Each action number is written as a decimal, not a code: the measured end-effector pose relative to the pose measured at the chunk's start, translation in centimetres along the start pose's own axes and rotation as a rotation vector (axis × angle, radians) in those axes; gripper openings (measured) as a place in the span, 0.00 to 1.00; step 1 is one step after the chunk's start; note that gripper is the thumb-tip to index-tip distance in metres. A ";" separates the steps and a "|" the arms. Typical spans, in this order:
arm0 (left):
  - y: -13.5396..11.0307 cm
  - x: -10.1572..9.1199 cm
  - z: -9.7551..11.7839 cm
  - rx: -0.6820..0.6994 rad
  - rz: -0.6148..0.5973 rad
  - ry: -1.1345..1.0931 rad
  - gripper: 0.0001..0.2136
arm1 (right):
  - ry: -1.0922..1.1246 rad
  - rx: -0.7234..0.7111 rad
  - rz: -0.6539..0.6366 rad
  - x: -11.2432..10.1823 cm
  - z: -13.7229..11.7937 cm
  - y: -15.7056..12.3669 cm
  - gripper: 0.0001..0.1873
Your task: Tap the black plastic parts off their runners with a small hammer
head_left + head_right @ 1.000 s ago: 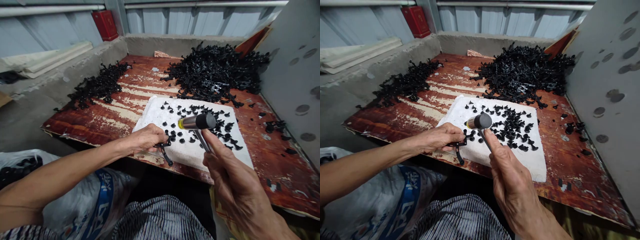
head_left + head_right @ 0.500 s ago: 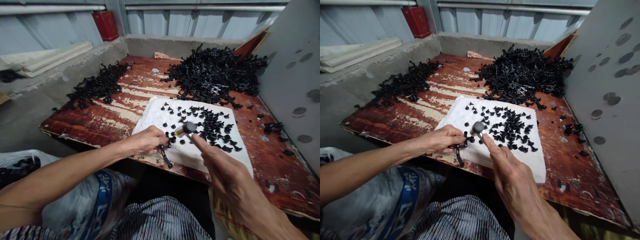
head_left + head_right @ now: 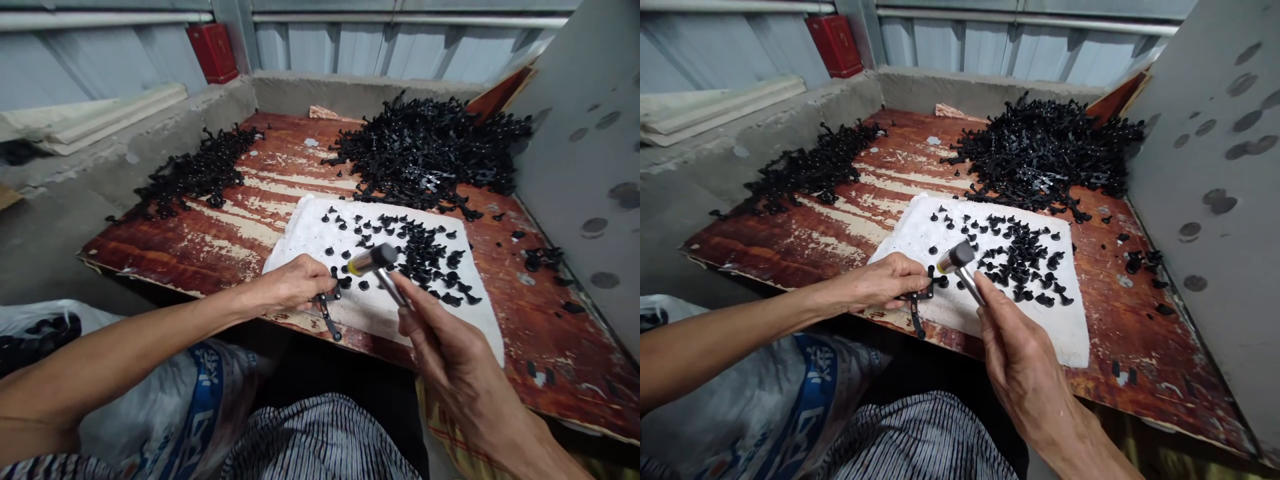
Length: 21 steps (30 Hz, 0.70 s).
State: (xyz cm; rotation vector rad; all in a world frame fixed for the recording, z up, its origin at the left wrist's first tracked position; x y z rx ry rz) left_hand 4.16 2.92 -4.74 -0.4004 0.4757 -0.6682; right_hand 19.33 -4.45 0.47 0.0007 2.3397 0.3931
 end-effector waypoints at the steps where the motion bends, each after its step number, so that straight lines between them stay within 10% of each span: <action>1: -0.2 0.4 0.4 0.031 -0.040 0.017 0.13 | 0.049 0.037 0.034 -0.2 0.1 0.3 0.22; 7: -1.8 3.8 3.2 0.254 -0.267 0.121 0.13 | 0.531 0.229 -0.093 2.9 0.7 0.6 0.10; 14: -1.7 2.9 -0.1 0.069 -0.092 -0.393 0.17 | 0.799 0.506 0.127 2.7 3.1 -1.3 0.15; 21: -1.6 5.2 0.6 0.000 -0.076 -0.800 0.15 | 0.776 0.398 0.153 3.3 1.8 -1.1 0.15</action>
Point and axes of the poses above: each hand's wrist, its own y-axis towards the middle knuckle, its own x-axis out of the palm, z = x × y, the point moved 9 cm from there along y, towards the middle knuckle, and after that the axes turned 2 degrees about -y, right-handed, at the moved point
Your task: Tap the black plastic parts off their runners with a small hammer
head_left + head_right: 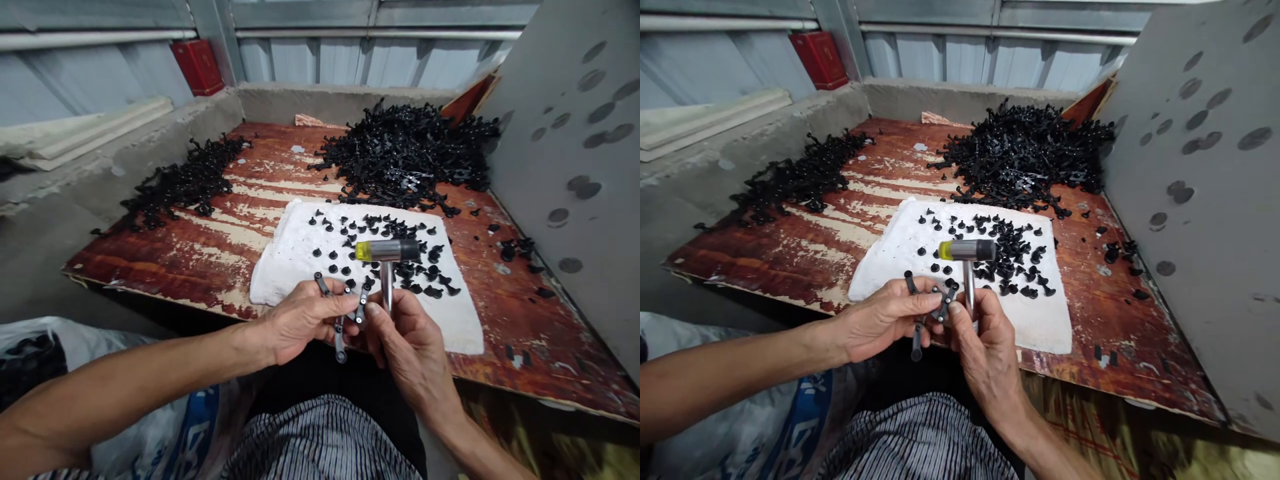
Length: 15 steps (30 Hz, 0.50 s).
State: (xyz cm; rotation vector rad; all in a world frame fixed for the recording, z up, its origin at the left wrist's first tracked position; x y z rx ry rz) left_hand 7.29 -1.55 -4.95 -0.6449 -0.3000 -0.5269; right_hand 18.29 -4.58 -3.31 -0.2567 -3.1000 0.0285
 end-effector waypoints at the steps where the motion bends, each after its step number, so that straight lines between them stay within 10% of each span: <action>1: 0.2 -0.2 0.2 0.011 0.038 -0.013 0.13 | -0.025 -0.014 -0.018 0.1 0.0 -0.1 0.14; 15: 2.4 -3.3 2.4 -0.011 0.181 0.114 0.08 | 0.018 0.081 0.096 -3.7 2.4 -0.4 0.14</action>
Point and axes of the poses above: each hand's wrist, its own y-axis towards the middle knuckle, its own x-axis out of the palm, z = x × y, the point moved 9 cm from there along y, towards the middle knuckle, and after that the axes turned 2 degrees about -y, right-handed, at the moved point
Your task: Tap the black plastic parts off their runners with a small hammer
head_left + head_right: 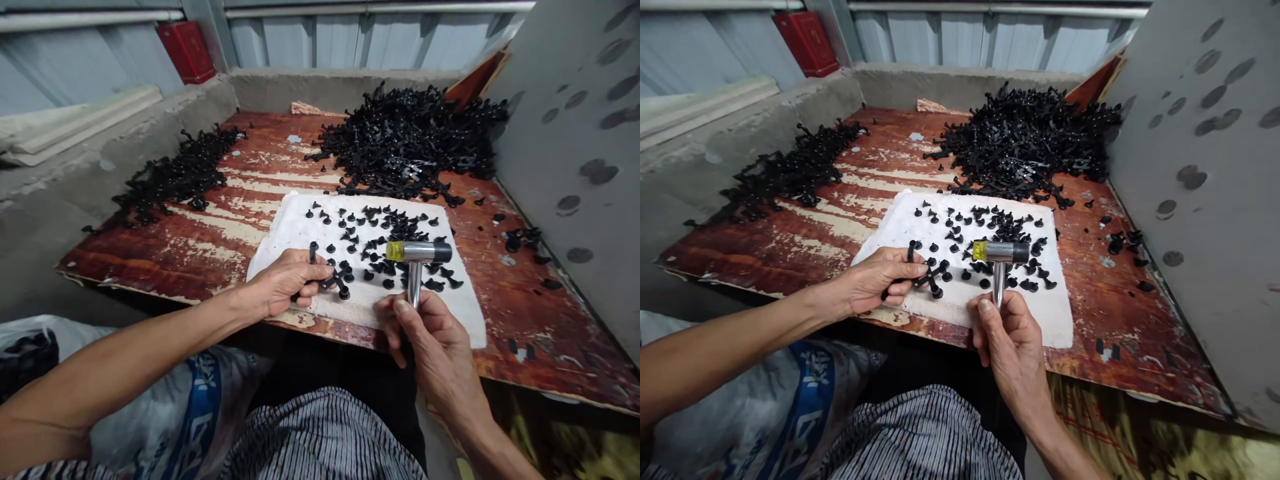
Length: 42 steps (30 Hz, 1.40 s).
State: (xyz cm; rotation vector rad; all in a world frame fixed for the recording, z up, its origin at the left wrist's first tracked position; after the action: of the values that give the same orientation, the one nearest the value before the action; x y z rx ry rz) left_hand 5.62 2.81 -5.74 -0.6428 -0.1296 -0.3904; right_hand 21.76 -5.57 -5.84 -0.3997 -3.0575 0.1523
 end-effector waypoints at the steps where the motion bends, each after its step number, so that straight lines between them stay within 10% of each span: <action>1: 0.1 0.1 0.0 -0.003 -0.003 0.006 0.08 | 0.013 0.002 0.003 0.0 0.1 0.0 0.14; 42: 0.5 0.4 1.4 0.045 0.099 0.236 0.10 | 0.058 -0.018 -0.025 0.2 0.2 -0.1 0.13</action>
State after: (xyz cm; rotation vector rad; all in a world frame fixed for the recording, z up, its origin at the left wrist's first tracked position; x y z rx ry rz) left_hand 6.18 3.91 -4.88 -0.5520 0.1174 -0.3643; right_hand 21.52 -5.63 -5.98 -0.3604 -3.0072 0.1106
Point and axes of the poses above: each hand's wrist, its own y-axis towards the middle knuckle, its own x-axis out of the palm, z = x × y, the point moved 9 cm from there along y, towards the middle knuckle, and after that the axes turned 2 degrees about -y, right-handed, at the moved point
